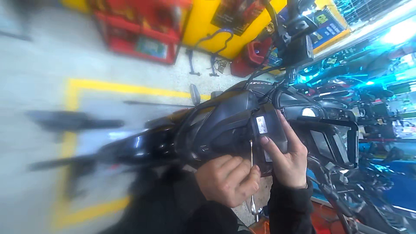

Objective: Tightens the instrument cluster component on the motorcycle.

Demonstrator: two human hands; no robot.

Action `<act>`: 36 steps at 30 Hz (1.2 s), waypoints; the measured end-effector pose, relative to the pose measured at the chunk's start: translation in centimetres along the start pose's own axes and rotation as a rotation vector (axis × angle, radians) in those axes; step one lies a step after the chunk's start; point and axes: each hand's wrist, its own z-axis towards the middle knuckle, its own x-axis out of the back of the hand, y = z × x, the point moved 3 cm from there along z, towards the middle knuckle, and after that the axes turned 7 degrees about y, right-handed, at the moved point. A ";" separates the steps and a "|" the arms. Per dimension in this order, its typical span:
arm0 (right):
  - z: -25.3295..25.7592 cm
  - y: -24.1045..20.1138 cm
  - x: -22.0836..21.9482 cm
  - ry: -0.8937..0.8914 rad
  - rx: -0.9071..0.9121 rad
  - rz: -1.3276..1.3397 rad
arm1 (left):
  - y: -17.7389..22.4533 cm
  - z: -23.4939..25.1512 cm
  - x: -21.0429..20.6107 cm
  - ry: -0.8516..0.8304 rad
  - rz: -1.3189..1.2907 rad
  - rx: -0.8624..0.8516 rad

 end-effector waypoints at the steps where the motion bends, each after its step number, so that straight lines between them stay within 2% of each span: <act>1: 0.0 0.0 0.0 -0.007 0.001 0.003 | -0.9 0.5 0.3 0.013 -0.066 0.121; 2: 0.1 0.0 0.0 -0.009 -0.004 -0.001 | -2.2 1.3 0.6 0.033 -0.175 0.352; 4: 0.1 -0.1 0.1 -0.006 -0.008 -0.011 | -6.0 3.6 1.2 0.096 -0.474 1.006; 5: 0.0 -0.1 0.1 -0.005 -0.012 -0.018 | -7.8 4.1 1.5 0.180 -0.593 1.243; 6: 0.0 -0.1 0.2 -0.010 -0.013 -0.018 | -9.0 4.3 2.1 0.267 -0.617 1.319; 8: 0.2 0.0 0.0 -0.006 -0.002 -0.001 | -9.0 4.1 4.1 0.281 -0.571 1.204; 10: 0.3 0.0 0.0 0.012 -0.013 0.023 | -7.1 3.2 4.6 0.157 -0.518 1.148; 13: 0.5 0.2 -0.2 0.012 -0.027 0.032 | -3.9 1.7 2.1 -0.070 -0.324 1.129; 17: 0.3 0.4 -0.2 0.022 -0.032 0.024 | -3.2 2.1 -0.9 -0.266 -0.063 1.002; 20: 0.2 0.6 -0.2 0.046 -0.069 0.053 | -3.5 2.8 -1.5 -0.240 -0.038 0.980; 23: 0.3 0.9 -0.1 0.040 -0.096 0.052 | -3.9 2.8 -1.6 -0.233 -0.128 1.021; 28: 0.5 1.0 0.2 0.017 -0.108 0.100 | -3.9 3.0 -0.9 -0.318 -0.212 1.080; 32: 0.6 0.8 0.3 0.032 -0.078 0.107 | -3.6 2.7 -1.2 -0.221 -0.218 1.110; 36: 0.5 0.8 0.4 0.050 -0.055 0.111 | -3.5 3.1 -1.4 -0.240 -0.215 1.181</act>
